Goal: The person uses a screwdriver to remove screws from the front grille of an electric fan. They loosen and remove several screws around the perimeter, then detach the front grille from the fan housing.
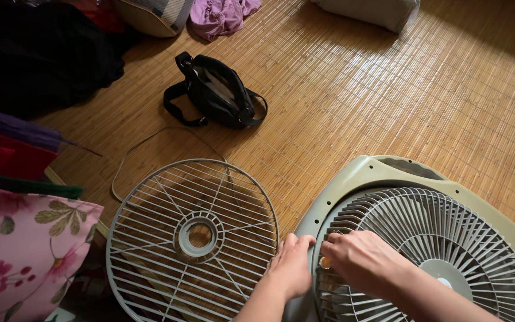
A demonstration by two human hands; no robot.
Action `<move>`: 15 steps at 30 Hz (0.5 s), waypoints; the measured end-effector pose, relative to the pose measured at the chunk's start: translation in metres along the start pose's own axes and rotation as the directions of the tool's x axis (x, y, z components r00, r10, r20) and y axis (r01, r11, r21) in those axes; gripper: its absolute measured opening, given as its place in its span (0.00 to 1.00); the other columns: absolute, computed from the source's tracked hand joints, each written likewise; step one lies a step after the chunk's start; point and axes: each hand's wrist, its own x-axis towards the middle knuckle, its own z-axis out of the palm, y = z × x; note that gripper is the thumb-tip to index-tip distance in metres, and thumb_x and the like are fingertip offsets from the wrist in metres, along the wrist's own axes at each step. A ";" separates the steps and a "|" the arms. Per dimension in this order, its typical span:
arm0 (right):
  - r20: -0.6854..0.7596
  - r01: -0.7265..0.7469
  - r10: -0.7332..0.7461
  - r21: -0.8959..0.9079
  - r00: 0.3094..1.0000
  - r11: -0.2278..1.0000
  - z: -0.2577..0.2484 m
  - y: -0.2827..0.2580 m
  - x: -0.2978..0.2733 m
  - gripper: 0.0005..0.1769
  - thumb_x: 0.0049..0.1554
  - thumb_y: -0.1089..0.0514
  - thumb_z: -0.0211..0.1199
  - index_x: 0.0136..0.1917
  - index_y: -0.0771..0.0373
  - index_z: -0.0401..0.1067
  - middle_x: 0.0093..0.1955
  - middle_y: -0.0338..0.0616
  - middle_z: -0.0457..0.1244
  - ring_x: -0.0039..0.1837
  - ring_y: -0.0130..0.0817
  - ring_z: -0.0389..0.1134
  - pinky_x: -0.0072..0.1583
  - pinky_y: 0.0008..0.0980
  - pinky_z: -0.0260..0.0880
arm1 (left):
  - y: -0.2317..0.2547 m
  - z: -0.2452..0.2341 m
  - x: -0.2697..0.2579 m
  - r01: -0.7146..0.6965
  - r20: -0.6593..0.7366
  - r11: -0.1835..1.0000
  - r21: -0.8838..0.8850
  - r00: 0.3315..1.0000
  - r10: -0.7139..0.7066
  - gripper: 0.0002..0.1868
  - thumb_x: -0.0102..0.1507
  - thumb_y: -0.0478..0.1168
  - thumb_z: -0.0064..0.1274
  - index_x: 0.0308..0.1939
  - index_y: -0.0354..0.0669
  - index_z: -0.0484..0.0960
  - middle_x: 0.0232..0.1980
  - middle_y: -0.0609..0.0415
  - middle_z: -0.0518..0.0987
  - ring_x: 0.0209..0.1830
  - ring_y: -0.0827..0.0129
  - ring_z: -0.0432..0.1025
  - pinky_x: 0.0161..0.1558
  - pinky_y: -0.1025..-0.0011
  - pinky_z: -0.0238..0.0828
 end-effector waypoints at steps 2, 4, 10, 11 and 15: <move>-0.031 0.038 -0.038 -0.010 0.999 0.999 -0.002 -0.001 0.001 0.08 0.50 0.57 0.65 0.40 0.62 0.70 0.44 0.48 0.66 0.42 0.48 0.71 0.43 0.45 0.73 | 0.003 -0.002 -0.002 -0.008 0.006 1.000 0.008 1.000 0.008 0.35 0.58 0.27 0.50 0.68 0.59 0.66 0.69 0.51 0.63 0.75 0.54 0.57 0.70 0.58 0.60; -0.031 0.038 -0.038 -0.012 0.999 0.999 -0.005 -0.003 0.003 0.08 0.49 0.57 0.66 0.41 0.62 0.71 0.45 0.47 0.66 0.41 0.47 0.71 0.42 0.45 0.72 | 0.005 -0.006 -0.004 0.000 0.021 1.000 0.011 1.000 0.000 0.37 0.57 0.27 0.51 0.68 0.59 0.65 0.69 0.51 0.63 0.75 0.55 0.57 0.70 0.58 0.60; -0.008 0.013 -0.013 0.024 1.000 1.000 -0.020 -0.008 0.007 0.05 0.51 0.57 0.65 0.41 0.59 0.74 0.39 0.44 0.67 0.41 0.42 0.71 0.42 0.42 0.72 | 0.008 -0.007 -0.006 0.022 0.046 1.000 0.010 0.999 -0.022 0.38 0.56 0.27 0.54 0.68 0.59 0.65 0.69 0.52 0.62 0.75 0.55 0.57 0.70 0.58 0.60; 0.020 -0.020 0.019 0.011 1.000 1.000 -0.023 -0.009 0.009 0.06 0.51 0.56 0.65 0.43 0.57 0.75 0.39 0.44 0.67 0.40 0.41 0.71 0.42 0.42 0.73 | 0.008 -0.006 -0.005 0.008 0.031 1.000 0.015 0.999 -0.008 0.38 0.56 0.27 0.54 0.68 0.58 0.65 0.68 0.52 0.63 0.75 0.55 0.57 0.70 0.58 0.60; 0.007 -0.107 0.107 0.070 0.994 0.992 -0.037 -0.008 0.008 0.06 0.53 0.57 0.64 0.45 0.57 0.76 0.43 0.42 0.68 0.40 0.39 0.72 0.43 0.39 0.75 | -0.002 0.002 0.001 -0.014 0.014 1.000 -0.007 1.000 0.014 0.37 0.57 0.28 0.54 0.69 0.58 0.65 0.68 0.51 0.63 0.75 0.55 0.57 0.70 0.58 0.60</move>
